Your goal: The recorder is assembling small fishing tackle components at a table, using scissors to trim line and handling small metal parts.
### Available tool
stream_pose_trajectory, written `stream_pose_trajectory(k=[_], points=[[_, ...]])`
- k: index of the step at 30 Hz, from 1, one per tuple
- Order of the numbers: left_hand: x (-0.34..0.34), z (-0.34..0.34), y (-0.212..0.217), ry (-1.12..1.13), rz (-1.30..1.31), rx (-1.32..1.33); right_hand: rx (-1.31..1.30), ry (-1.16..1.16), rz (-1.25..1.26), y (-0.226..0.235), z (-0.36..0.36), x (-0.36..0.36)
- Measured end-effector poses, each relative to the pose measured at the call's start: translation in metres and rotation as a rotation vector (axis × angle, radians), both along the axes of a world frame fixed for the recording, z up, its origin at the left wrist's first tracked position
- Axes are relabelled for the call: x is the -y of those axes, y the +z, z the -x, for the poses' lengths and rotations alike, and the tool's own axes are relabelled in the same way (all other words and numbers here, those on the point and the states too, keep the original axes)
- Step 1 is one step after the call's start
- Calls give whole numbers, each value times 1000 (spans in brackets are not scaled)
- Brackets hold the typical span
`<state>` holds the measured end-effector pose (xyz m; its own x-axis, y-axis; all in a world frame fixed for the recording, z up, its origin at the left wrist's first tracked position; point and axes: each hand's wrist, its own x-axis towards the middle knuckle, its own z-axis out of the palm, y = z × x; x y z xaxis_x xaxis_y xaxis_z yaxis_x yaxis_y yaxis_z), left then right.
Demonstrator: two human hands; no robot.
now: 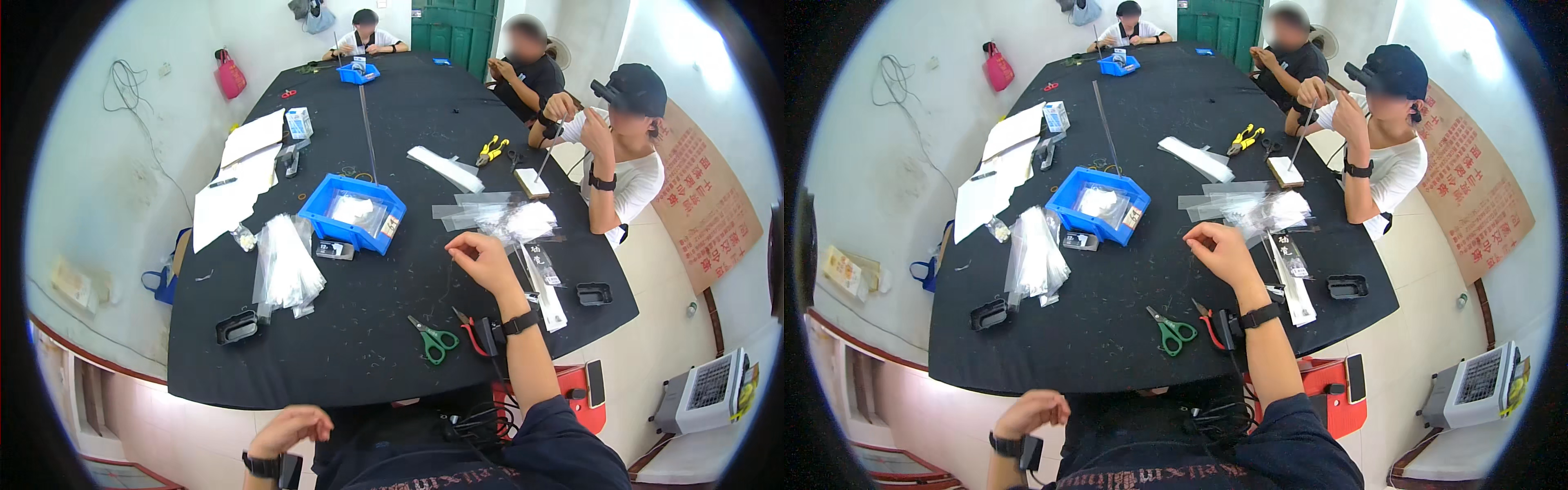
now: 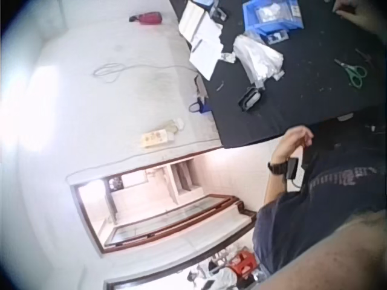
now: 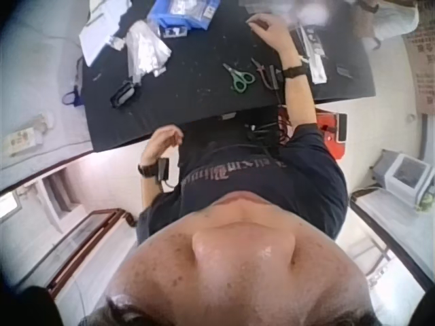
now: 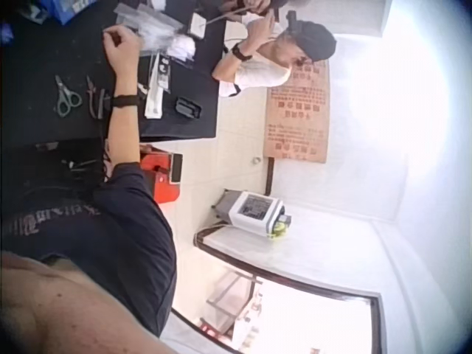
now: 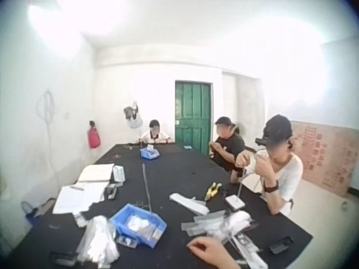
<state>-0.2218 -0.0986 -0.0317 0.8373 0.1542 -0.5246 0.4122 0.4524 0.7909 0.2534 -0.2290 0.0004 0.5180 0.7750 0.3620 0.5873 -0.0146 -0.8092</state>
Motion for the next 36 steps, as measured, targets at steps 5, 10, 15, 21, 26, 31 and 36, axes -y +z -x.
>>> stream_pose_trajectory(k=[5, 10, 15, 21, 26, 31, 36], points=[[77, 142, -142, 439, -31, -426, -11, 16, -47, -2, 1, 0], [160, 204, -258, 823, 0, -374, -37, -9, -60, -4, -1, 1], [166, 196, -250, 636, -430, -550, -49, -19, -67, -5, -1, 0], [145, 183, -162, -105, -631, -563, -16, 24, -97, -3, 0, 1], [160, 155, -183, 427, -931, -484, -9, 22, -120, -2, 0, 1], [183, 182, -268, 896, -872, -401, 6, 10, -89, -1, -1, 2], [172, 192, -320, 766, -827, -766, 40, 23, -99, 0, 0, 1]])
